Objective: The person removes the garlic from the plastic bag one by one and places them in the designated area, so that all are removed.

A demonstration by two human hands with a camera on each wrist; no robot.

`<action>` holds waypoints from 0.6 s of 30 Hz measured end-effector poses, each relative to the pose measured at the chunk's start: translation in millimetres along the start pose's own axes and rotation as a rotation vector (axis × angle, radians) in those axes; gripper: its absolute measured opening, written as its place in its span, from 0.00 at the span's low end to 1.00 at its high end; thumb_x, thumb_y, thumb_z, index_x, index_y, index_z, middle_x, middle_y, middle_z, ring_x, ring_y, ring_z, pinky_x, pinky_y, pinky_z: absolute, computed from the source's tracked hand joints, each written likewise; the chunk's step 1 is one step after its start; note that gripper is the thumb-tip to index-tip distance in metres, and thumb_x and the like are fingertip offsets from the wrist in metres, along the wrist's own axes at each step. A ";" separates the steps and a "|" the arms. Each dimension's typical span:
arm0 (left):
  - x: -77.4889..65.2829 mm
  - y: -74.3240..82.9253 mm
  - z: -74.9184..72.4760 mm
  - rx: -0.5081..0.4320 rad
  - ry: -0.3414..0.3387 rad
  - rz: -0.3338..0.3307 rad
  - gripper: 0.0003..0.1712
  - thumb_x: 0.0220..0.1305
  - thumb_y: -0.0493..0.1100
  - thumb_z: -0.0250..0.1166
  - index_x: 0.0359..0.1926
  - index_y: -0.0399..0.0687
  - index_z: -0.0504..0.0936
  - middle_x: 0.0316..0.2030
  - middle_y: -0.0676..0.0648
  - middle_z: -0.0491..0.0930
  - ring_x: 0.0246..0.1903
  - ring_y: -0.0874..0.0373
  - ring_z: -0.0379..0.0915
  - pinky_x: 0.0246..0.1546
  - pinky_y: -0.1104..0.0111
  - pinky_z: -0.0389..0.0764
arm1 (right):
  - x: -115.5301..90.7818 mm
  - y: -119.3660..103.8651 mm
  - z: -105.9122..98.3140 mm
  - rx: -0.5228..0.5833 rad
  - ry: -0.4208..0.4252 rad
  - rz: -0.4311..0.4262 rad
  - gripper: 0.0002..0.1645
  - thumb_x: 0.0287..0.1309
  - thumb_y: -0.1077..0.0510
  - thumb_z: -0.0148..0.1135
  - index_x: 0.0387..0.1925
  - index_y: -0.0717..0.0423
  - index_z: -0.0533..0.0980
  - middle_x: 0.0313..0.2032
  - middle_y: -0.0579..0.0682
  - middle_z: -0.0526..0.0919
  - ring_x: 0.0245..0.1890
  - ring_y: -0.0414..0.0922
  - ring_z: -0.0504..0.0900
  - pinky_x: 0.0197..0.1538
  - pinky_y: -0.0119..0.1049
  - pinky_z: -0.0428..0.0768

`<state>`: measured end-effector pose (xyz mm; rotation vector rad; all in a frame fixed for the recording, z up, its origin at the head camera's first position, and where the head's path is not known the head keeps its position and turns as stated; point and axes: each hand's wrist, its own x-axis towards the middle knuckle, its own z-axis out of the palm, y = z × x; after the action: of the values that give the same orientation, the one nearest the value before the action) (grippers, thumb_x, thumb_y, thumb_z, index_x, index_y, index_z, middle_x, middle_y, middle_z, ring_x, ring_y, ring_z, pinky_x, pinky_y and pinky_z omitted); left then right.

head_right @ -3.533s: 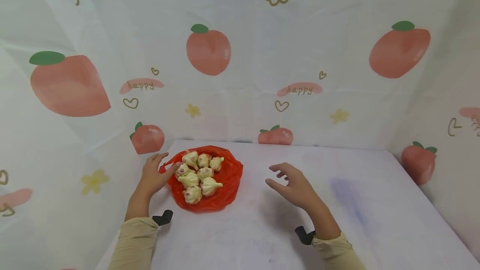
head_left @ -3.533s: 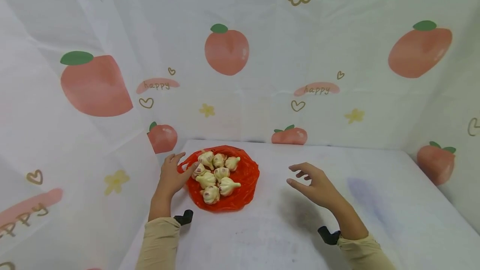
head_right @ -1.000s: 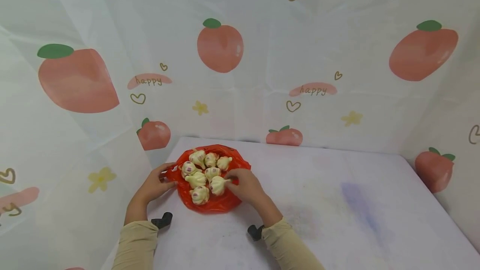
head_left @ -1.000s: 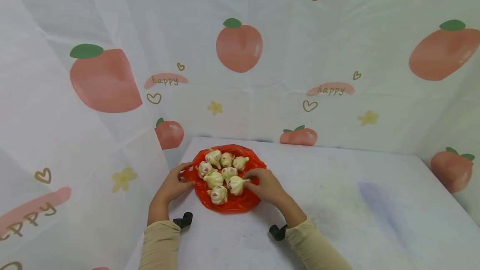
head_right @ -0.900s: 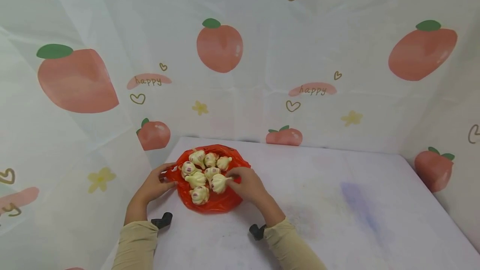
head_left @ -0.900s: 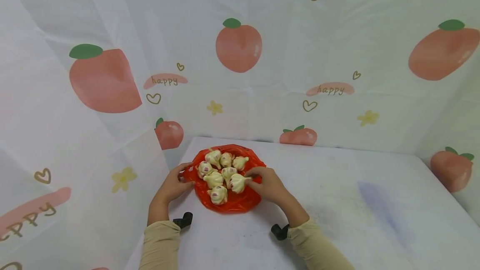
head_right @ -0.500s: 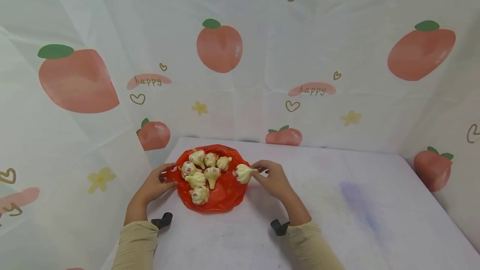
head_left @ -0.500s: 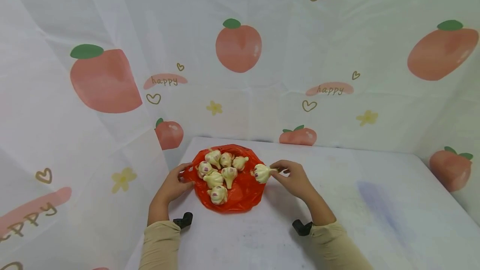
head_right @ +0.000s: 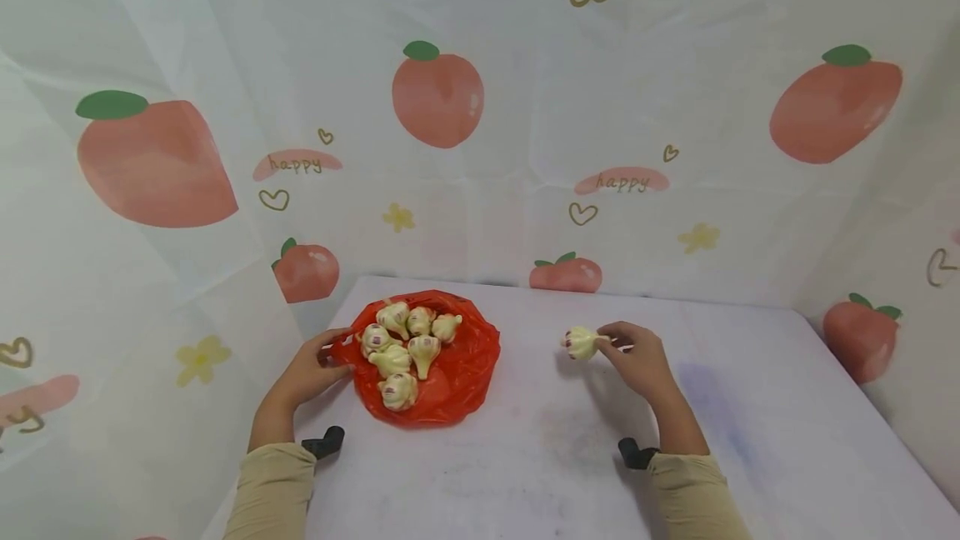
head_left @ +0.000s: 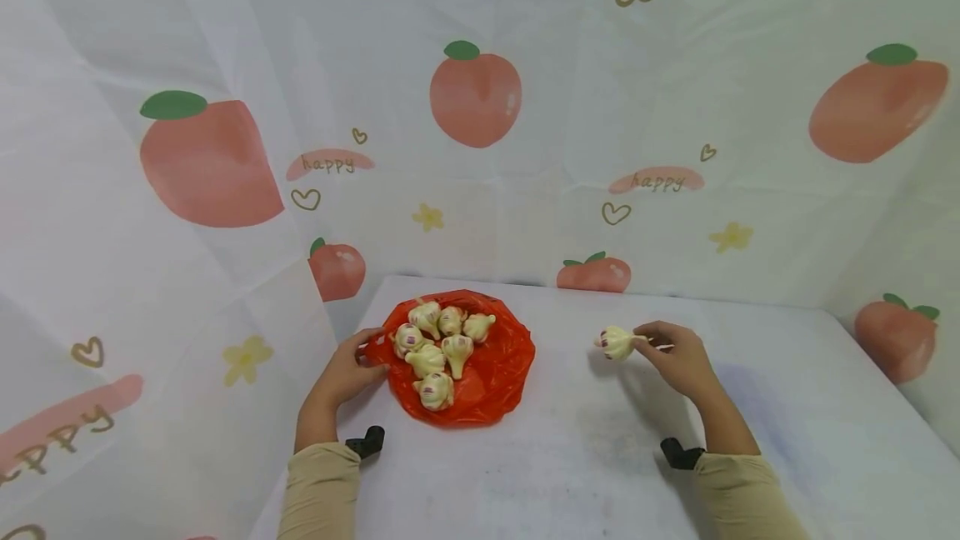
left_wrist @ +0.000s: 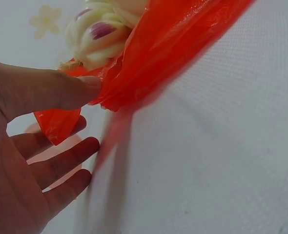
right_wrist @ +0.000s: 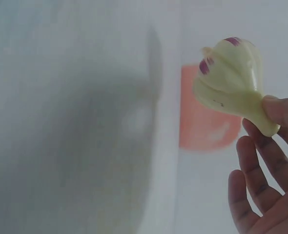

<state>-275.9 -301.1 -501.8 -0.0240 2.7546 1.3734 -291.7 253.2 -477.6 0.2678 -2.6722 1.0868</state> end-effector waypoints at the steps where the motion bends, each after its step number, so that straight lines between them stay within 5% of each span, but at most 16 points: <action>1: 0.4 -0.3 0.5 0.004 0.001 -0.001 0.40 0.67 0.39 0.70 0.78 0.49 0.68 0.75 0.34 0.66 0.70 0.35 0.66 0.68 0.42 0.79 | -2.4 4.4 -5.4 -0.007 0.002 0.016 0.14 0.70 0.56 0.69 0.52 0.59 0.86 0.47 0.61 0.90 0.47 0.56 0.88 0.44 0.34 0.85; 10: 1.7 -1.5 0.8 -0.010 0.003 0.015 0.39 0.67 0.38 0.70 0.77 0.49 0.69 0.75 0.34 0.67 0.69 0.35 0.66 0.67 0.43 0.80 | -20.4 31.3 -37.7 -0.068 0.025 0.111 0.18 0.70 0.54 0.69 0.53 0.64 0.85 0.48 0.68 0.89 0.49 0.64 0.87 0.37 0.32 0.81; 18: 1.7 -2.0 0.9 -0.005 0.005 0.011 0.39 0.67 0.39 0.70 0.77 0.49 0.69 0.74 0.34 0.68 0.68 0.36 0.67 0.67 0.44 0.81 | -29.2 46.8 -44.9 -0.099 0.022 0.164 0.21 0.71 0.53 0.67 0.54 0.67 0.83 0.52 0.72 0.86 0.52 0.69 0.85 0.37 0.31 0.80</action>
<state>-277.5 -301.7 -504.1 -0.0125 2.7594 1.3841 -269.1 320.1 -485.8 0.0184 -2.7572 0.9914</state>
